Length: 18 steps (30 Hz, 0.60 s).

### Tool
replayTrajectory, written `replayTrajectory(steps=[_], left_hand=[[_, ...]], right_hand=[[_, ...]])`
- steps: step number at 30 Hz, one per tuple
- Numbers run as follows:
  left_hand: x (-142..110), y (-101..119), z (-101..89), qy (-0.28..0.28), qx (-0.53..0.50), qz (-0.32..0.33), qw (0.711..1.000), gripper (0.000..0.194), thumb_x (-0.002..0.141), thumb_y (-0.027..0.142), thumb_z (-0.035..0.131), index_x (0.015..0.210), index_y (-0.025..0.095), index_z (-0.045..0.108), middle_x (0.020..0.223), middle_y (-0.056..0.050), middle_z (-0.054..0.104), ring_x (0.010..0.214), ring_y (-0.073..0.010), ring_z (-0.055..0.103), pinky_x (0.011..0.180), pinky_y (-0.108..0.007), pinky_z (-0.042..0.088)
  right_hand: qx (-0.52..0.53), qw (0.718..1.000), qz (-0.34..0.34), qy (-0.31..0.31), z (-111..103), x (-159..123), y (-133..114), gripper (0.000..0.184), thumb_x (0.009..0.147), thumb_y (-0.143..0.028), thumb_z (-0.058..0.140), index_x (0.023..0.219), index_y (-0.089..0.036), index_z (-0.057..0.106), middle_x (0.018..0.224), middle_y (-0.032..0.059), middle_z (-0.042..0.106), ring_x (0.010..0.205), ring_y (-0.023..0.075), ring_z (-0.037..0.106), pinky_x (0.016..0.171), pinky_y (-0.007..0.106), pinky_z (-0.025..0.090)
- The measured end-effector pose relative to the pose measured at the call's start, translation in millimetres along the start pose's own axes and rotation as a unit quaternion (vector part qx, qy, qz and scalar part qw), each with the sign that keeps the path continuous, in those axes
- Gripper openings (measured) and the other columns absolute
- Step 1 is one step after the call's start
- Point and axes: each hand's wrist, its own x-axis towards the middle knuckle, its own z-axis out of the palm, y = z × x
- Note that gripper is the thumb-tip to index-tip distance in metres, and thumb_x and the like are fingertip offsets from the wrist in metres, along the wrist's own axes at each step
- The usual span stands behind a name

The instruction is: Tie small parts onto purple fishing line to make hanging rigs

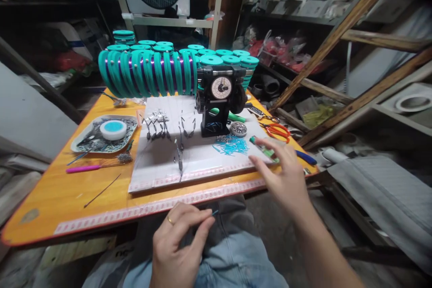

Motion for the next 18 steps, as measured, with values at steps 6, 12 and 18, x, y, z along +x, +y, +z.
replayTrajectory(steps=[6, 12, 18], left_hand=[[-4.8, -3.2, -0.3, -0.023, 0.177, 0.122, 0.976, 0.023, 0.080, 0.006, 0.073, 0.098, 0.021, 0.071, 0.062, 0.003, 0.061, 0.058, -0.0140, 0.050, 0.061, -0.030, 0.038], [-5.4, -6.2, 4.2, -0.063, 0.272, 0.215, 0.936, 0.022, 0.079, 0.010, 0.075, 0.098, 0.022, 0.074, 0.055, 0.005, 0.061, 0.051, -0.0127, 0.048, 0.062, -0.032, 0.030], [-6.4, -8.5, 25.2, -0.082, 0.291, 0.224, 0.926, 0.011, 0.086, 0.019, 0.071, 0.095, 0.024, 0.075, 0.053, 0.004, 0.060, 0.055, -0.0161, 0.044, 0.065, -0.035, 0.027]], right_hand=[[-0.182, 0.982, -0.033, -0.028, -15.4, 24.6, 32.1, 0.038, 0.095, -0.026, 0.047, 0.125, -0.010, 0.062, 0.100, 0.0192, 0.065, 0.099, 0.0357, 0.059, 0.089, 0.053, 0.047], [0.159, 0.979, 0.087, -0.097, -28.4, -58.9, -13.4, 0.025, 0.098, -0.036, 0.049, 0.114, -0.022, 0.062, 0.105, 0.0091, 0.064, 0.096, 0.0242, 0.059, 0.083, 0.034, 0.046], [0.503, 0.712, 0.442, -0.211, 7.4, -120.4, -9.5, 0.062, 0.086, -0.073, 0.047, 0.062, -0.017, 0.056, 0.057, -0.0016, 0.045, 0.053, 0.0105, 0.036, 0.053, 0.025, 0.029]])
